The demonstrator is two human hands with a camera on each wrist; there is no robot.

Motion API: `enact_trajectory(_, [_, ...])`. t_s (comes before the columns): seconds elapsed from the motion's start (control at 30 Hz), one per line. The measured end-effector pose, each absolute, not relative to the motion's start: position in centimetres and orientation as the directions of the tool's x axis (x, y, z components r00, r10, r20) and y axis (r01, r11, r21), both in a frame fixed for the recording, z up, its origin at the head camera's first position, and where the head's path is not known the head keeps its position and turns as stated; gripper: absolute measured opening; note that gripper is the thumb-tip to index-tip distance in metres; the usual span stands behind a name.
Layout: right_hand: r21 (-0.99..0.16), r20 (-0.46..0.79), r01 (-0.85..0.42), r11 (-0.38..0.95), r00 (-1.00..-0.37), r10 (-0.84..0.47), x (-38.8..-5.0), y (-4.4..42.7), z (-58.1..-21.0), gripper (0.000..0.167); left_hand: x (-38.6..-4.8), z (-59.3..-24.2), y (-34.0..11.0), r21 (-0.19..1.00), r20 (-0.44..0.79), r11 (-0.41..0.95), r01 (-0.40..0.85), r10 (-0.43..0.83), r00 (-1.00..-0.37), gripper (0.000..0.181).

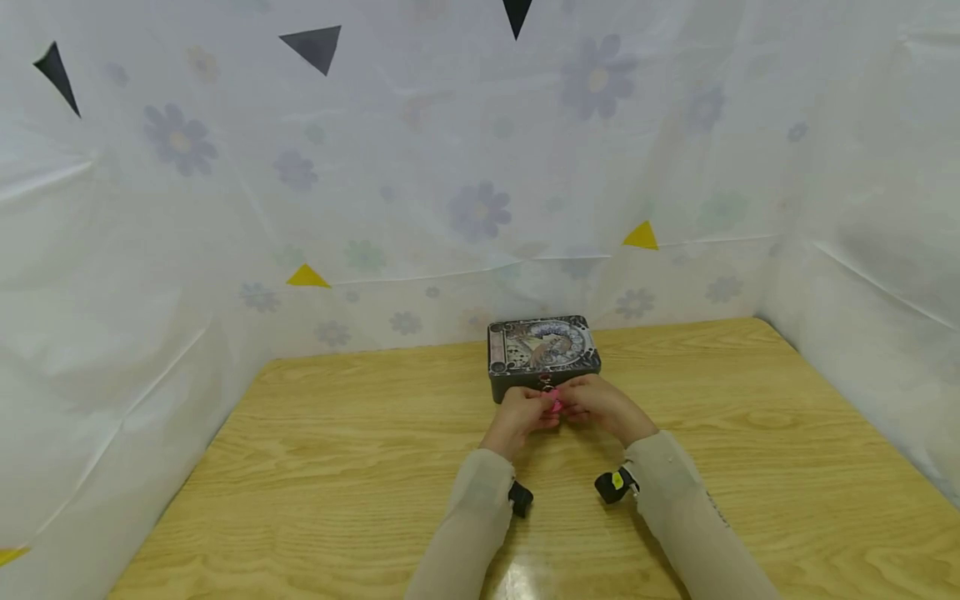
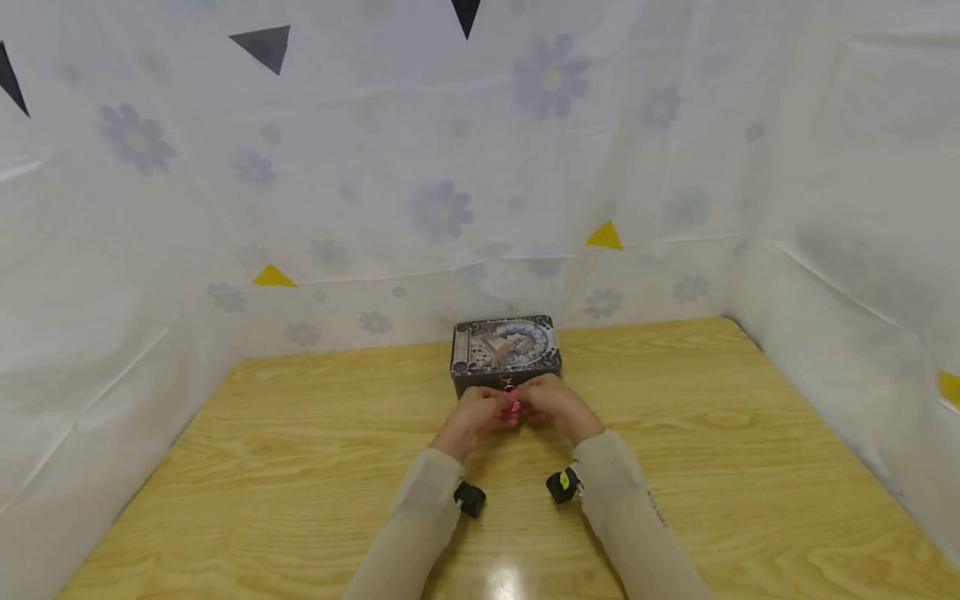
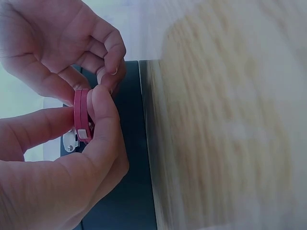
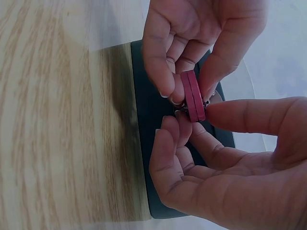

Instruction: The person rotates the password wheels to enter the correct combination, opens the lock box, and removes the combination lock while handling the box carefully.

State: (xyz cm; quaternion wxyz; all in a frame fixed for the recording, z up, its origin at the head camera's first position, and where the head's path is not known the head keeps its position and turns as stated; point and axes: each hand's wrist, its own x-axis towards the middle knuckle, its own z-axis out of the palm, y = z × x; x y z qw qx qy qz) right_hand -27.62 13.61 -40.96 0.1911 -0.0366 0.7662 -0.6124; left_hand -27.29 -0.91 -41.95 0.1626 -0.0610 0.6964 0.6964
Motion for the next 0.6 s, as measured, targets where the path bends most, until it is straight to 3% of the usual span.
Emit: enact_trajectory(0.6, [-0.947,-0.273,0.206,0.248,-0.921,-0.278,-27.56,13.47,-41.04,0.041,-27.07,-41.68,-0.92,0.951,-0.307,0.008,-0.309,0.128,-0.943,0.015])
